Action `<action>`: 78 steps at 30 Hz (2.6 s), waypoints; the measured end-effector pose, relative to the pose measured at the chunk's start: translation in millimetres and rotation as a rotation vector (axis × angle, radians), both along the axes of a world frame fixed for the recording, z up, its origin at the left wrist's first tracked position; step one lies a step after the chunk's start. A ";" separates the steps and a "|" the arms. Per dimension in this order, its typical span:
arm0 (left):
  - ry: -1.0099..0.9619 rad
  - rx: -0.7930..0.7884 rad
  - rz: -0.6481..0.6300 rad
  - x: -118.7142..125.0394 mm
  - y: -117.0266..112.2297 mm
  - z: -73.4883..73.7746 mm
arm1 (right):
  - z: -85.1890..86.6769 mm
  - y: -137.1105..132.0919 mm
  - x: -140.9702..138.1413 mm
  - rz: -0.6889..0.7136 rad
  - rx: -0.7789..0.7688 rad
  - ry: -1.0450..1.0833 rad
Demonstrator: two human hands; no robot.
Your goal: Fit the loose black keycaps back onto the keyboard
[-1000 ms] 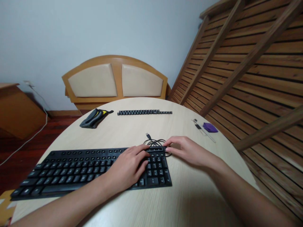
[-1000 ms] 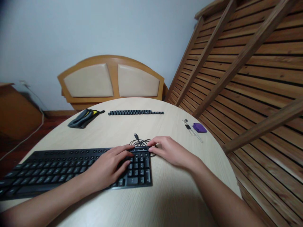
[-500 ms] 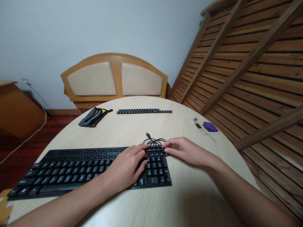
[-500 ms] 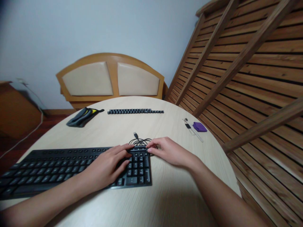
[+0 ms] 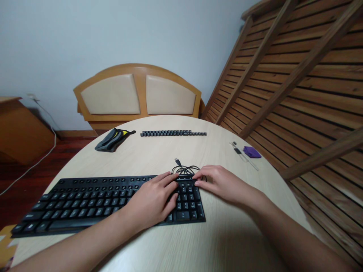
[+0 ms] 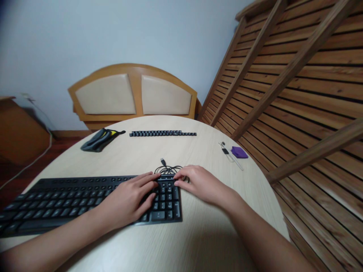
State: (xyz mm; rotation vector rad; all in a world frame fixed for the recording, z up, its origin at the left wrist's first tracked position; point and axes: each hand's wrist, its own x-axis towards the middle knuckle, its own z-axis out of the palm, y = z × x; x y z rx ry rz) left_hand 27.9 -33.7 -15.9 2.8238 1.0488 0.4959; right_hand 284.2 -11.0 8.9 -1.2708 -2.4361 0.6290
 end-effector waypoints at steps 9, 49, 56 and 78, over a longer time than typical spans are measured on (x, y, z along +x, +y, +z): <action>0.041 0.051 0.005 0.8 -0.4 1.0 | -1.5 -0.5 -1.5 0.043 0.094 -0.041; 0.074 0.001 0.019 3.6 -2.2 3.1 | 2.4 -4.7 -4.3 0.059 0.131 -0.058; 0.084 0.014 0.029 3.3 -2.0 1.5 | 4.2 -3.9 -0.5 -0.009 0.130 -0.041; 0.044 0.024 0.029 4.0 -2.3 1.2 | -0.1 -3.1 -1.6 0.038 0.118 -0.041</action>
